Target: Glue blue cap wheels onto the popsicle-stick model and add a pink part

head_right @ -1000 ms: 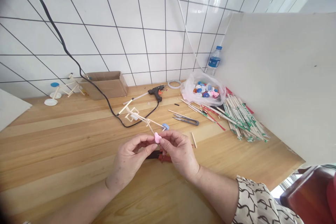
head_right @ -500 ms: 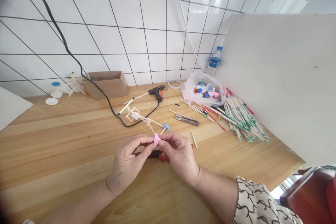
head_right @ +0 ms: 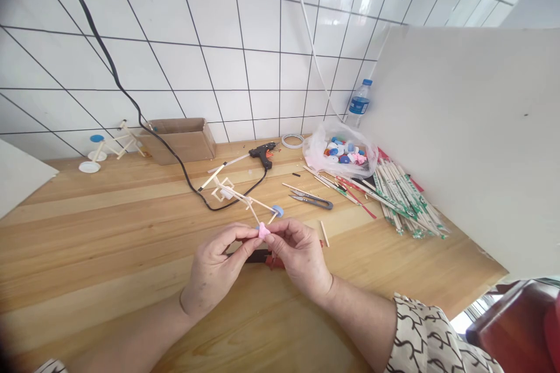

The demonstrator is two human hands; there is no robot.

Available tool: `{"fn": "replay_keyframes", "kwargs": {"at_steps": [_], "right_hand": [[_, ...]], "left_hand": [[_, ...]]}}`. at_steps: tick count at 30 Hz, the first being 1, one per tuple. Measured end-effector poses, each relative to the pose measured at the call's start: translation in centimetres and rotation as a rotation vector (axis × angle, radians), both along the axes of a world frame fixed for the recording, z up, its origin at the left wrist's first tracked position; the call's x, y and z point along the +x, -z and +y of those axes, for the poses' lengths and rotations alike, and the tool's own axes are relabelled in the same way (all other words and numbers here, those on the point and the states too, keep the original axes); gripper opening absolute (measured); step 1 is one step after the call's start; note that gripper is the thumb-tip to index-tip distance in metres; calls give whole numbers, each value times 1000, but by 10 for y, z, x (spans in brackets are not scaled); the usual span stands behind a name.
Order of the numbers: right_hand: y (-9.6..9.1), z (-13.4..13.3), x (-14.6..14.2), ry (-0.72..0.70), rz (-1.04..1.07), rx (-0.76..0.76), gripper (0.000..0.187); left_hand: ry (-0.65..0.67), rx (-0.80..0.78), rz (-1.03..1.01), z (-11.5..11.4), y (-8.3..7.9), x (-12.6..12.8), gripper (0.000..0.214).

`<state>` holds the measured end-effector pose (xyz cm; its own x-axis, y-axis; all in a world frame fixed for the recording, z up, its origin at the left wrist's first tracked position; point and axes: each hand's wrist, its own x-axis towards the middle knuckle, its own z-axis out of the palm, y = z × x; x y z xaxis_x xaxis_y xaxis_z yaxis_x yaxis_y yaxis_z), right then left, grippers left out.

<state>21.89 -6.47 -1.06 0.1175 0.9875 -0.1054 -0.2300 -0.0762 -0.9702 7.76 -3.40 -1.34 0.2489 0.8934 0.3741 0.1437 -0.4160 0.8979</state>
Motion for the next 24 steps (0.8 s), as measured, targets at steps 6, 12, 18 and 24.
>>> {"fn": "replay_keyframes", "kwargs": {"at_steps": [6, 12, 18, 24], "right_hand": [[-2, 2, 1, -6, -15, 35, 24], [1, 0, 0, -106, -24, 18, 26], [0, 0, -2, -133, -155, 55, 26], [0, 0, 3, -130, -504, 216, 21]], "left_hand": [[83, -346, -136, 5, -1, 0, 10], [193, -563, -263, 11, 2, 1, 17], [142, -675, -351, 7, -7, 4, 14], [78, -733, -418, 5, -12, 8, 15]]}}
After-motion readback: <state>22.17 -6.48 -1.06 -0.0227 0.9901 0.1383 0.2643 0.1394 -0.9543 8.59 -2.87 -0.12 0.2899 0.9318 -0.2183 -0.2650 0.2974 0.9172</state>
